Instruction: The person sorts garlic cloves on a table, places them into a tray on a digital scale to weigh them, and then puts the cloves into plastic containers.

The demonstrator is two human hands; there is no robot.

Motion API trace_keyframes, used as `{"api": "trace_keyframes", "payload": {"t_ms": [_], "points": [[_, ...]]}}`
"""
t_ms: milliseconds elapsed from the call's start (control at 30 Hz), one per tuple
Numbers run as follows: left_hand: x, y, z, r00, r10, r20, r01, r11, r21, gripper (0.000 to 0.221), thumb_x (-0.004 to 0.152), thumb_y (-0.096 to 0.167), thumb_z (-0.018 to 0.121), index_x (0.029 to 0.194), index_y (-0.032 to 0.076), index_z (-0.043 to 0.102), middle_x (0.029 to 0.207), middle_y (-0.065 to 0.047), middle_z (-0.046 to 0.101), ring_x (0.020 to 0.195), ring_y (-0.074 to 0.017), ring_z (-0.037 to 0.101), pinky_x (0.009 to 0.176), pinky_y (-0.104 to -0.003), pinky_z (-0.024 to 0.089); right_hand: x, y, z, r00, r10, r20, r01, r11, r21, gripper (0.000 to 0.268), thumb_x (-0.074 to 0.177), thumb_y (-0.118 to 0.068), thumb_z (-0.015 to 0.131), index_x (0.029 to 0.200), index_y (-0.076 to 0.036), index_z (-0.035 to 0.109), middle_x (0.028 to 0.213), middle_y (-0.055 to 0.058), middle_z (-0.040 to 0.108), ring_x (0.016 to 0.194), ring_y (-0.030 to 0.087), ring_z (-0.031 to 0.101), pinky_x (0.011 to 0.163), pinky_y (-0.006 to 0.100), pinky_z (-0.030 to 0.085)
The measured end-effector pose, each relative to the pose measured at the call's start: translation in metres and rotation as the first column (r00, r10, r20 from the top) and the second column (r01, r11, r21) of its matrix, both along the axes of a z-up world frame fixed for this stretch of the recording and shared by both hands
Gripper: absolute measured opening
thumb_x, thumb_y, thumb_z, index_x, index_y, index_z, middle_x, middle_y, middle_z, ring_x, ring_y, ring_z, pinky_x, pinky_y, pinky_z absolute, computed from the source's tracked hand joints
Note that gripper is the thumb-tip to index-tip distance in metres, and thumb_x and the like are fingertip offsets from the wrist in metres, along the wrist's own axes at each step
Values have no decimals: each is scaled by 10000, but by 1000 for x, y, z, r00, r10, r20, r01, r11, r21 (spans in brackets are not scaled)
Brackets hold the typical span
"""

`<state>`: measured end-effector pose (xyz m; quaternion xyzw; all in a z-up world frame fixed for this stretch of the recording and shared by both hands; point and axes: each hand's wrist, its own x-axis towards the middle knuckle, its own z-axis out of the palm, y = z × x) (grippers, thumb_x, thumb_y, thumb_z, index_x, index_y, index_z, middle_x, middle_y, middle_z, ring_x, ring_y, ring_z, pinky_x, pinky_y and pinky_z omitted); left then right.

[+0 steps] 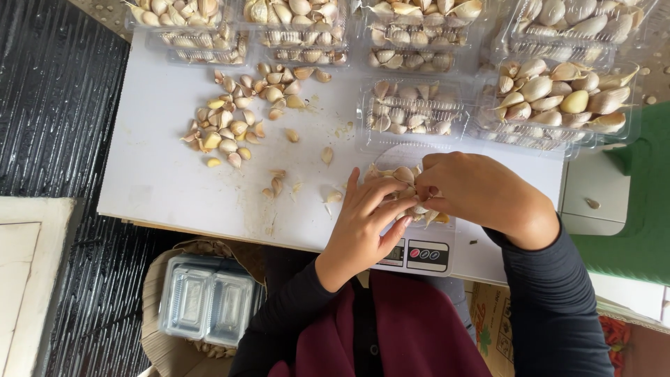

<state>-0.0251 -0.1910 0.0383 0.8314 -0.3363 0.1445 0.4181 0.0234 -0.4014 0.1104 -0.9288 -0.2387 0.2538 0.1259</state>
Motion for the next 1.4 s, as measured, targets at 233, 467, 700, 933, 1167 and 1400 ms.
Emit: {"api": "trace_keyframes", "payload": {"t_ms": [233, 467, 700, 933, 1167, 1400], "points": [[7, 13, 9, 1000, -16, -25, 18, 996, 91, 320, 984, 207, 684, 1281, 123, 599, 1423, -81, 528, 1133, -253, 663, 1196, -753, 276, 7, -9, 20, 886, -155, 438, -14, 933, 358, 213, 926, -172, 737, 1106, -58, 730, 1134, 106, 687, 903, 213, 693, 831, 357, 613], [18, 25, 19, 985, 141, -97, -148, 987, -63, 404, 1053, 293, 522, 1371, 47, 480, 1431, -174, 458, 1395, -340, 453, 1256, -617, 273, 19, -9, 0, 683, -250, 686, 124, 966, 228, 415, 918, -125, 783, 1301, -42, 646, 1296, 128, 700, 1160, 338, 671, 1006, 549, 356], [14, 26, 11, 928, 87, -362, -218, 915, -338, 730, 1094, 543, 311, 1595, 38, 144, 1638, -218, 282, 1533, -339, 320, 1279, -477, 250, -2, -6, 37, 837, -140, 529, -92, 917, 389, 165, 894, -16, 791, 1055, -28, 762, 946, 86, 799, 702, 159, 745, 776, 316, 620], [7, 27, 9, 934, 10, -358, -167, 896, -411, 740, 1104, 598, 210, 1604, 52, 200, 1679, -169, 221, 1588, -299, 219, 1323, -465, 209, -28, -20, 21, 992, -15, 124, 1, 993, 119, 498, 848, -521, 709, 1279, -271, 686, 1202, -41, 755, 1093, 315, 627, 979, 449, 471], [6, 32, -3, 808, -47, -587, -147, 949, -278, 698, 1006, 527, 457, 1545, 125, 272, 1547, -192, 306, 1444, -321, 346, 1102, -434, 447, -60, -24, -10, 954, -215, 209, 112, 903, 416, 362, 862, -240, 743, 1212, -153, 716, 1236, 36, 688, 1119, 228, 683, 986, 385, 522], [10, 42, -23, 649, -226, -727, -161, 893, -421, 721, 950, 348, 707, 1447, -74, 400, 1248, -347, 527, 995, -420, 691, 688, -397, 644, -94, -41, -93, 665, -715, -217, 704, 503, 502, 461, 1016, -390, 610, 1263, -4, 564, 1023, 188, 668, 558, 286, 681, 543, 412, 586]]}}
